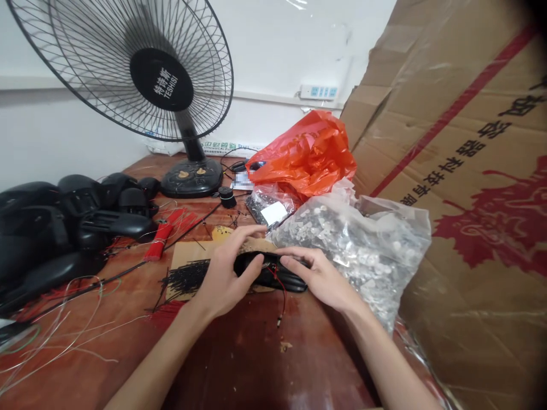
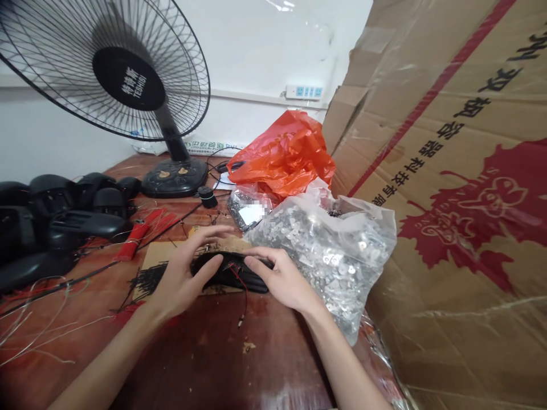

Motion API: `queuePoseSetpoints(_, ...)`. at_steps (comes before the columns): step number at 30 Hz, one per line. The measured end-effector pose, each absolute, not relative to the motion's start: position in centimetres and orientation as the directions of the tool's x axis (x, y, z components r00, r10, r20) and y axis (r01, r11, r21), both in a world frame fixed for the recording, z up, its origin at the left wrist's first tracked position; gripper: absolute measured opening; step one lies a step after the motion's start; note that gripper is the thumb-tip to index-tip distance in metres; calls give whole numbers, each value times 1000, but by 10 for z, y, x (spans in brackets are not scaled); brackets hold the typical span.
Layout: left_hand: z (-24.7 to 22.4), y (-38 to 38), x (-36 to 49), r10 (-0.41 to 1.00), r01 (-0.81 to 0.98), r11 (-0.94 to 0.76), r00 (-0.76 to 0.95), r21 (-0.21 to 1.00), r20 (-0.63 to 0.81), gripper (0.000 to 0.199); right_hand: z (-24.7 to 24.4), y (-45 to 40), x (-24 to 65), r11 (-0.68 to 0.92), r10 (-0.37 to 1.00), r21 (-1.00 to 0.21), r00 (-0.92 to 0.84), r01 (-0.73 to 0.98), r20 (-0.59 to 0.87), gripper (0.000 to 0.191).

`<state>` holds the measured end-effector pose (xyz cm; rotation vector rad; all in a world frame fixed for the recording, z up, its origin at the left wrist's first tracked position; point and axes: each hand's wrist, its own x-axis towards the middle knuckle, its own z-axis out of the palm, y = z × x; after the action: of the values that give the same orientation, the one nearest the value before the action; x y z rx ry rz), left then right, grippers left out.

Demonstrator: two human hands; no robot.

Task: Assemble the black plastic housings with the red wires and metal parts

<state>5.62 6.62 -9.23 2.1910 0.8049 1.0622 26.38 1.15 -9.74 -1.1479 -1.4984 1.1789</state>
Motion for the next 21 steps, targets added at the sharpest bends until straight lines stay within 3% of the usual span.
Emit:
queuePoseSetpoints(4, -73, 72, 48, 624, 430, -753, 707, 498, 333, 27, -97, 9, 261, 268, 961, -921, -148, 281, 234, 26)
queuePoseSetpoints(13, -60, 77, 57, 518, 518, -854, 831, 57, 204, 22, -101, 7, 257, 279, 959, -893, -144, 353, 242, 25)
queuePoseSetpoints(17, -56, 79, 63, 511, 520, -853, 851, -54, 124, 20, -104, 9, 256, 256, 967, -888, -108, 381, 233, 24)
queuePoseSetpoints(21, -60, 81, 67, 490, 492, -870, 869, -30, 70, 12, -108, 11, 256, 232, 972, -881, -65, 412, 226, 23)
